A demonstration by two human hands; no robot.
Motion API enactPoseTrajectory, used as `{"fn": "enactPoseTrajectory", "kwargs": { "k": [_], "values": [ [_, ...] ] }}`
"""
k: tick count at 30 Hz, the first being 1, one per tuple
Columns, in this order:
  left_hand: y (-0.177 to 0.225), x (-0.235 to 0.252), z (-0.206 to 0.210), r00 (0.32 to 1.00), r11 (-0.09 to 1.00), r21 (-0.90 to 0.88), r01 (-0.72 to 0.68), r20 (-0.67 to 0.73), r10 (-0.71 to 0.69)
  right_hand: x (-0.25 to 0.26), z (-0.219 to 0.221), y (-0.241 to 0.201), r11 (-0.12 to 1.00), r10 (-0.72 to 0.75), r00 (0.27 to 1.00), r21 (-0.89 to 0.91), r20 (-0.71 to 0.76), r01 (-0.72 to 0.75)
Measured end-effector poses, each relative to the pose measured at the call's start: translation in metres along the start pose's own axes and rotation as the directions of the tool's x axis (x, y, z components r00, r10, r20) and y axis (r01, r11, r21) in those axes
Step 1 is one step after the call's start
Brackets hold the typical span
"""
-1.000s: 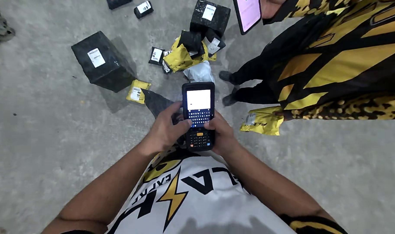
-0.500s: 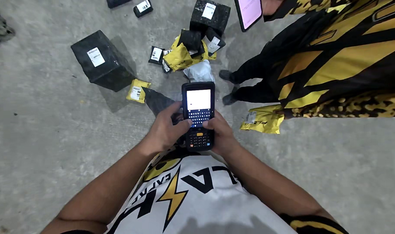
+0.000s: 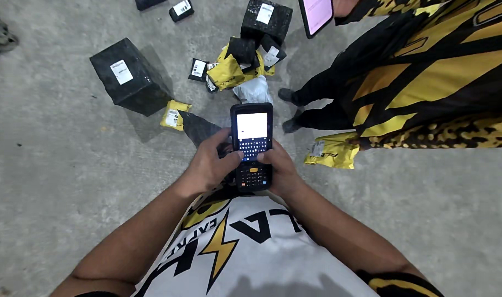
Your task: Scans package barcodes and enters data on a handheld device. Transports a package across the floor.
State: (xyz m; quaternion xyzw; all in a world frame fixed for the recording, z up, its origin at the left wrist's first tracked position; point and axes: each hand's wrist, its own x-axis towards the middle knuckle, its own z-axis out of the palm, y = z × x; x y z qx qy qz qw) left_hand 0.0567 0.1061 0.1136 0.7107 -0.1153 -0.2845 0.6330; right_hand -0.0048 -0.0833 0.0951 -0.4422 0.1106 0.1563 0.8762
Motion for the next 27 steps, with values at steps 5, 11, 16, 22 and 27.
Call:
{"fn": "enactPoseTrajectory", "kwargs": {
  "k": [5,11,16,22,27],
  "values": [
    [-0.0005,-0.0008,0.0002,1.0,1.0,0.013,-0.01,-0.009,0.01,-0.0003,-0.0036,0.0029,0.998,-0.019,0.998,0.064,0.057,0.016],
    [-0.001,-0.001,0.0002,1.0,1.0,0.019,0.006,-0.011,-0.005,-0.0014,-0.0046,0.0042,0.997,-0.033,0.997,0.077,0.07,0.028],
    [-0.0007,-0.0004,0.0005,1.0,1.0,0.014,0.015,-0.008,-0.014,-0.0009,-0.0044,0.0036,0.996,-0.041,0.996,0.078,0.078,0.034],
    [-0.0003,-0.0001,0.0003,1.0,1.0,0.019,0.022,-0.009,-0.022,-0.0007,-0.0034,0.0023,0.996,-0.04,0.996,0.085,0.079,0.033],
    [0.0028,0.0003,0.0003,0.999,0.999,0.027,0.039,-0.015,-0.038,-0.0005,-0.0029,0.001,0.997,-0.028,0.998,0.079,0.058,0.024]
  ]
}}
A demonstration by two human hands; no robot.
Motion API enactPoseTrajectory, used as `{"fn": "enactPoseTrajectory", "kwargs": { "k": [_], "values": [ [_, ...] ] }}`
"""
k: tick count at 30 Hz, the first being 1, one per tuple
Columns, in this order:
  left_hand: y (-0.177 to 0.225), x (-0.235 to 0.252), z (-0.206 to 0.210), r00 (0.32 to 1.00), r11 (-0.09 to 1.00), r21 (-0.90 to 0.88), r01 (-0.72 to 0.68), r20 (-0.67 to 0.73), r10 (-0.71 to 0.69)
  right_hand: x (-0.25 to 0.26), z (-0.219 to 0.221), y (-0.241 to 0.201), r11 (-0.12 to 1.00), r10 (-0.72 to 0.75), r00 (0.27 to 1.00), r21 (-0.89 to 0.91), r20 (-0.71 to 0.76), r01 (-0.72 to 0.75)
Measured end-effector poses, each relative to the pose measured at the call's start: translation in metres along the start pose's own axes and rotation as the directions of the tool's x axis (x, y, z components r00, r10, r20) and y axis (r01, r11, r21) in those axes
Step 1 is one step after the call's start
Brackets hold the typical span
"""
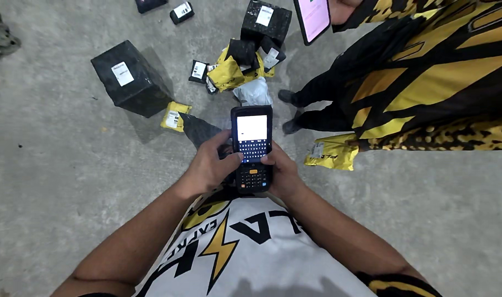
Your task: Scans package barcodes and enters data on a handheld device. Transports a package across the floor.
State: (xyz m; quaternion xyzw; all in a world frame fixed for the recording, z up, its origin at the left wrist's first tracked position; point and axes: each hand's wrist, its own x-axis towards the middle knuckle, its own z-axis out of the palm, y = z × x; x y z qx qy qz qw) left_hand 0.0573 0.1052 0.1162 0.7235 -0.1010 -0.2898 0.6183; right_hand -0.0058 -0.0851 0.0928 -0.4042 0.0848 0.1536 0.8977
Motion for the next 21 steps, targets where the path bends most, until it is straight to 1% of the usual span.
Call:
{"fn": "enactPoseTrajectory", "kwargs": {
  "k": [4,13,21],
  "values": [
    [-0.0002,0.001,-0.0005,1.0,1.0,0.0,0.004,0.0,-0.004,-0.0003,0.0005,-0.0014,1.0,0.013,1.0,0.025,-0.012,-0.012],
    [0.0015,0.0017,-0.0009,1.0,1.0,0.015,0.001,0.0,-0.001,-0.0002,-0.0011,-0.0013,1.0,0.025,0.999,0.016,-0.029,-0.025],
    [-0.001,0.0039,-0.0018,1.0,1.0,-0.027,0.001,0.011,-0.001,-0.0001,-0.0002,-0.0028,0.999,0.044,0.998,0.024,-0.044,-0.043]
  ]
}}
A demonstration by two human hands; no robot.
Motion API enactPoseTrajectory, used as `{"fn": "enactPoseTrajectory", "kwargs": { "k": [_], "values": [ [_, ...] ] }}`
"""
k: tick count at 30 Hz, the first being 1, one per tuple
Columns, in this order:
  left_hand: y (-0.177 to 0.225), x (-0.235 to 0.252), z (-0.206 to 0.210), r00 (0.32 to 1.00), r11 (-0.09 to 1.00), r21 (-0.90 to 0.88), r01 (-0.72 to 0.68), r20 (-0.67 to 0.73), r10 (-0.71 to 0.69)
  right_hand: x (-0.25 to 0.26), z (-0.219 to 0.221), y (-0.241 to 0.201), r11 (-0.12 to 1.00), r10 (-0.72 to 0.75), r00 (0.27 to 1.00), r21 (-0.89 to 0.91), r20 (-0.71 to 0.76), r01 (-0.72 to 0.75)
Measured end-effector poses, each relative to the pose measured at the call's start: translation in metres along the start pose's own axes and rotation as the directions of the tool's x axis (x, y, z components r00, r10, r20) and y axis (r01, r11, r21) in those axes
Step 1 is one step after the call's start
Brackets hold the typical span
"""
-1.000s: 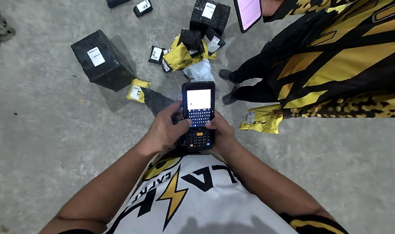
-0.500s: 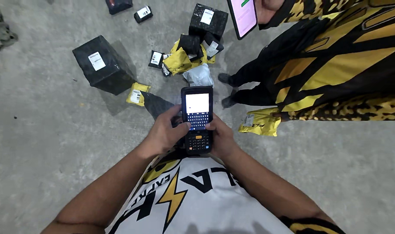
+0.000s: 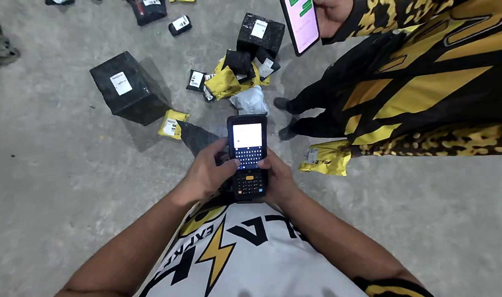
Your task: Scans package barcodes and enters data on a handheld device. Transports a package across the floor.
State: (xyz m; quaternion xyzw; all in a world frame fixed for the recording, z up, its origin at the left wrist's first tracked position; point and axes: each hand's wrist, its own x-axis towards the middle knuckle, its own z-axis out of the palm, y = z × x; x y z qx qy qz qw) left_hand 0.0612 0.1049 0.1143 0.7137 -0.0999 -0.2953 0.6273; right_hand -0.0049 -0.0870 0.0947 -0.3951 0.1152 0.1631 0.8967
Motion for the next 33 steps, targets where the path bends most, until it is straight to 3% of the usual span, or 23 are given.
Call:
{"fn": "enactPoseTrajectory", "kwargs": {
  "k": [33],
  "values": [
    [-0.0031,0.0005,0.0056,1.0,1.0,0.026,0.003,-0.005,-0.003,-0.0024,-0.0037,0.0019,0.999,-0.032,0.999,0.027,0.023,0.031]
  ]
}}
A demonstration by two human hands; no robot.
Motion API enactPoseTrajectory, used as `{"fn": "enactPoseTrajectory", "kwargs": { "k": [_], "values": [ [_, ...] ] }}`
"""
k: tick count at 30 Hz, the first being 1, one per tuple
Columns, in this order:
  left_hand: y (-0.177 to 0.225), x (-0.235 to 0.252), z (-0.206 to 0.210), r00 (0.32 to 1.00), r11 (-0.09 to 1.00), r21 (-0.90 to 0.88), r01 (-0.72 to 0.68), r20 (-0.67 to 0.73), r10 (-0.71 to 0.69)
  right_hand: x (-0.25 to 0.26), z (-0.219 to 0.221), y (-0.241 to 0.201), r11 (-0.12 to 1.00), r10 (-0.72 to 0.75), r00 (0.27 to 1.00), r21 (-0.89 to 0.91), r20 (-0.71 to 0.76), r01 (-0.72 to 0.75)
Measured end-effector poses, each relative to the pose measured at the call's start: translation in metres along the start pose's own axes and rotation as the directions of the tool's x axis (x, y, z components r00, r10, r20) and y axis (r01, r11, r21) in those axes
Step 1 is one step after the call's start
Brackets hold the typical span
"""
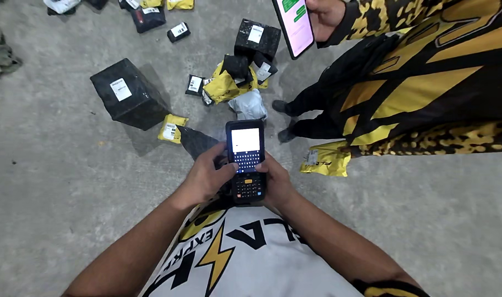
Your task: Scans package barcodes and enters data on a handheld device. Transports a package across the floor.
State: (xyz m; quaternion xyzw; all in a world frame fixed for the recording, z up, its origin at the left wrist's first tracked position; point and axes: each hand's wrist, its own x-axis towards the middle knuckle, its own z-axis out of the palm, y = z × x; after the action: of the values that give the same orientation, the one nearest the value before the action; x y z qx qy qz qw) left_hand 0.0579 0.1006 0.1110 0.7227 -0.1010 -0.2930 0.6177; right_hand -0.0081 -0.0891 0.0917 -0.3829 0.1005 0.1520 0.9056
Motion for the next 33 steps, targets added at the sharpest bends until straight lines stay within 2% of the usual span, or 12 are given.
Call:
{"fn": "enactPoseTrajectory", "kwargs": {
  "k": [19,33],
  "values": [
    [0.0047,-0.0044,0.0026,1.0,1.0,-0.001,0.025,0.008,-0.025,-0.005,0.0028,-0.0004,1.0,0.005,0.999,-0.011,-0.032,-0.005],
    [0.0037,-0.006,0.0034,1.0,0.999,-0.039,-0.016,0.009,0.016,-0.0064,0.0026,-0.004,1.0,0.001,1.0,-0.003,-0.015,-0.002]
  ]
}}
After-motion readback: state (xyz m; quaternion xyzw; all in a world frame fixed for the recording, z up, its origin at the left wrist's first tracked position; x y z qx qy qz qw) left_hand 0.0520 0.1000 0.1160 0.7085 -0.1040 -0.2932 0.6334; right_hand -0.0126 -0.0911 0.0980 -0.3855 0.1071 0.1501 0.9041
